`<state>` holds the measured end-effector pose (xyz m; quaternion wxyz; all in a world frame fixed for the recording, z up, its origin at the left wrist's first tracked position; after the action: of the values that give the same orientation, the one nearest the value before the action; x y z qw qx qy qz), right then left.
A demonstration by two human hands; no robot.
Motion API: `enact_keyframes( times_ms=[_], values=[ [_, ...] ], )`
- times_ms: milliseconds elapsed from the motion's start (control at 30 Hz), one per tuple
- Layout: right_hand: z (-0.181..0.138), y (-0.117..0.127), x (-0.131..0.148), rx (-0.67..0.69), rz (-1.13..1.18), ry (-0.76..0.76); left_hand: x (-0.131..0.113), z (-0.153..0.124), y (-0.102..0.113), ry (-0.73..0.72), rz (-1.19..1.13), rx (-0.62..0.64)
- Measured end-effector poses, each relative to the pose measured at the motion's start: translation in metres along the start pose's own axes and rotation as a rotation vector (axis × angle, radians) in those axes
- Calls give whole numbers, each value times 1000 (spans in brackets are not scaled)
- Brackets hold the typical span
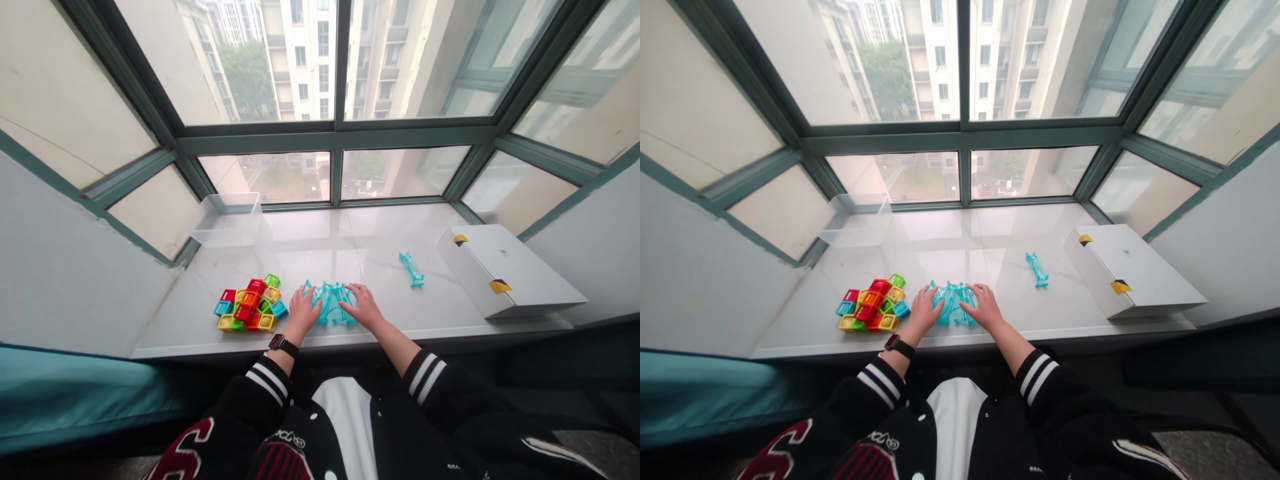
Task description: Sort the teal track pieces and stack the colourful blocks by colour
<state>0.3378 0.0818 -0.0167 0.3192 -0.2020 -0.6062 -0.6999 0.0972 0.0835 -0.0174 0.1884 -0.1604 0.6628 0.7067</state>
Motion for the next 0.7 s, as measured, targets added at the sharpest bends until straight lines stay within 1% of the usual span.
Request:
enact_keyframes(
  times_ms=[67, 133, 233, 433, 700],
  values=[
    [-6, -11, 7, 76, -92, 34, 8, 1, -5, 43, -17, 49],
    [-8, -18, 10, 106, -155, 24, 11, 1, -9, 49, -39, 83],
    [-7, -21, 11, 104, -189, 3, 11, 1, -8, 34, -48, 90],
    [-1, -18, 13, 97, -201, -30, 6, 3, -4, -17, -49, 88],
    [4, -17, 19, 84, -205, -96, 11, -2, -3, -54, -26, 58]
  ],
)
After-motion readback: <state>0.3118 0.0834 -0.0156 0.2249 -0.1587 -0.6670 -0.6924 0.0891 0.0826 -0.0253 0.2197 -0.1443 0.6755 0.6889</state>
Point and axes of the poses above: each hand's wrist, its own z-axis towards the middle knuckle, its own y-axis out of the back of the hand, x = y × z, the point moved 5 cm from there along z, towards the middle knuckle, and after that the axes turned 1 degree about y, right-handed, at the moved point
